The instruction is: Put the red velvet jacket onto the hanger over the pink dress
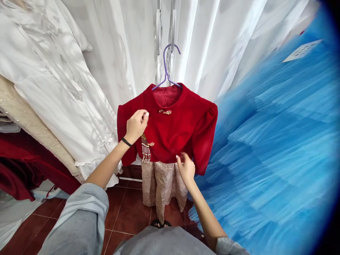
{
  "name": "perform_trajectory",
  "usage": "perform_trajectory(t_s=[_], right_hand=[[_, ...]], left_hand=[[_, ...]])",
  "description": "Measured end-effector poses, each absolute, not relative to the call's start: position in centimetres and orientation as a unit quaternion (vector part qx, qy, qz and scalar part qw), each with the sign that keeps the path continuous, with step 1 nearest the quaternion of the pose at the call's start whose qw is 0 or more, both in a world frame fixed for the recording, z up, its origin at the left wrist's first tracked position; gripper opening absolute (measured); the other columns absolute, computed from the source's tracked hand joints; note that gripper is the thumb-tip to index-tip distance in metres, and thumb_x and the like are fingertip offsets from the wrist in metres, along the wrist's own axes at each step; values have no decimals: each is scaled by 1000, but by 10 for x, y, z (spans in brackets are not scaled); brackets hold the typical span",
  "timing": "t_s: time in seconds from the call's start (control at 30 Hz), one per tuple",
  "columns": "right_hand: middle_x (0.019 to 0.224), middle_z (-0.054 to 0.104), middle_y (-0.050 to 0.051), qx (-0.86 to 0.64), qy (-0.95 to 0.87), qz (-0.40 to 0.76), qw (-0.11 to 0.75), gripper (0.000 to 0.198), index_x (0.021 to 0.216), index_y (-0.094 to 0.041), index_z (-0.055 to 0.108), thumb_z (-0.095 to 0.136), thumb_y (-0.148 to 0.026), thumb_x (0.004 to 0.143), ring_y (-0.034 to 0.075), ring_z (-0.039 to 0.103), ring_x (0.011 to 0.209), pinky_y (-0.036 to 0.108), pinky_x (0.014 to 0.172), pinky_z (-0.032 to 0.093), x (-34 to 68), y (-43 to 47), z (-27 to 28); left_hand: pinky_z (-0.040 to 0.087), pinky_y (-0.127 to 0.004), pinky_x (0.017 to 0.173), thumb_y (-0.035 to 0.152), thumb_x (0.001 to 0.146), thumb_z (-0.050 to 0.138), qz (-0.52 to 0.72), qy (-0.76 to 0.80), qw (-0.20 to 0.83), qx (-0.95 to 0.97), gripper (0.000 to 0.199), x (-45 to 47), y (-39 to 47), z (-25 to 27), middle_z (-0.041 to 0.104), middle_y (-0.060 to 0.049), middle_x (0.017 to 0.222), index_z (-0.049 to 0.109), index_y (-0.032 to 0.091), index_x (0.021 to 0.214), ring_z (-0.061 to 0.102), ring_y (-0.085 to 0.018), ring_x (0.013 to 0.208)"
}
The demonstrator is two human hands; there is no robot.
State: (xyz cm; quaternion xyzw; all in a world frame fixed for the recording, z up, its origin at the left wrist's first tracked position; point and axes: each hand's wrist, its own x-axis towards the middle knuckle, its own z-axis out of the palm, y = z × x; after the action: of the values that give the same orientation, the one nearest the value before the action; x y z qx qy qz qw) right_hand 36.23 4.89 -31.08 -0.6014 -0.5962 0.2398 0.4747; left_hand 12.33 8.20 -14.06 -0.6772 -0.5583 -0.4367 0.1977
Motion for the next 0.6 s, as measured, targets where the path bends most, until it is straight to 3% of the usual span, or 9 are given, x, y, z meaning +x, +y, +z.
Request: perform_trajectory(t_s=[0.07,0.13,0.2,0.23,0.3,0.4,0.47,0.53,0.6], right_hand=[[139,52,23,-560,-628,64,537,67,137,-12,48,50,-56,86,34,46,134,54,109,40,342,59,-269],[153,29,31,-539,-642,-60,542,92,146,-2,34,56,-62,81,38,23,148,61,116,27,322,74,-229],[155,21,35,-564,-642,-111,508,96,146,3,33,62,-59,78,44,12,149,69,115,15,314,92,-199],[155,21,34,-583,-632,-122,495,90,146,1,34,62,-51,79,45,12,149,72,114,12,317,101,-189],[157,27,27,-608,-612,-138,487,71,148,-8,37,55,-31,83,43,15,149,75,111,8,341,115,-175],[150,46,15,-585,-605,-171,513,63,143,-19,48,40,-10,82,33,31,145,70,115,10,404,133,-151],[141,57,12,-561,-596,-199,540,61,137,-20,57,37,-6,81,28,39,140,62,119,10,446,149,-123],[135,61,13,-548,-583,-222,557,57,131,-18,62,38,-5,81,25,42,138,56,120,10,474,171,-87],[129,64,15,-520,-634,-192,540,50,124,-14,67,40,-5,83,23,47,132,50,117,21,484,196,-55]], left_hand=[[51,-32,81,39,101,29,-533,-555,217,-601,37,125,81,-157,65,-14,113,57,19,113,65,-20,100],[45,-47,100,50,93,46,-555,-594,273,-515,50,126,85,-171,54,-23,133,48,17,131,53,-31,125],[34,-59,108,61,78,65,-524,-646,308,-462,86,124,90,-179,39,-29,146,35,14,143,38,-41,138],[31,-61,109,62,73,69,-507,-665,311,-452,94,121,92,-180,36,-30,148,33,14,145,35,-44,139],[33,-60,108,57,79,66,-483,-676,306,-465,76,110,94,-178,42,-26,145,43,17,139,40,-41,135],[39,-54,101,37,90,53,-433,-650,293,-552,21,84,89,-164,62,-17,118,64,22,100,53,-34,119],[42,-50,94,28,91,48,-403,-628,291,-599,17,62,85,-146,66,-14,102,60,23,80,58,-32,107],[44,-47,91,24,89,47,-414,-612,298,-605,17,39,87,-120,65,-12,98,53,23,74,59,-30,101],[46,-41,90,23,88,47,-469,-592,271,-597,17,19,95,-91,64,-9,98,46,24,71,59,-26,101]])
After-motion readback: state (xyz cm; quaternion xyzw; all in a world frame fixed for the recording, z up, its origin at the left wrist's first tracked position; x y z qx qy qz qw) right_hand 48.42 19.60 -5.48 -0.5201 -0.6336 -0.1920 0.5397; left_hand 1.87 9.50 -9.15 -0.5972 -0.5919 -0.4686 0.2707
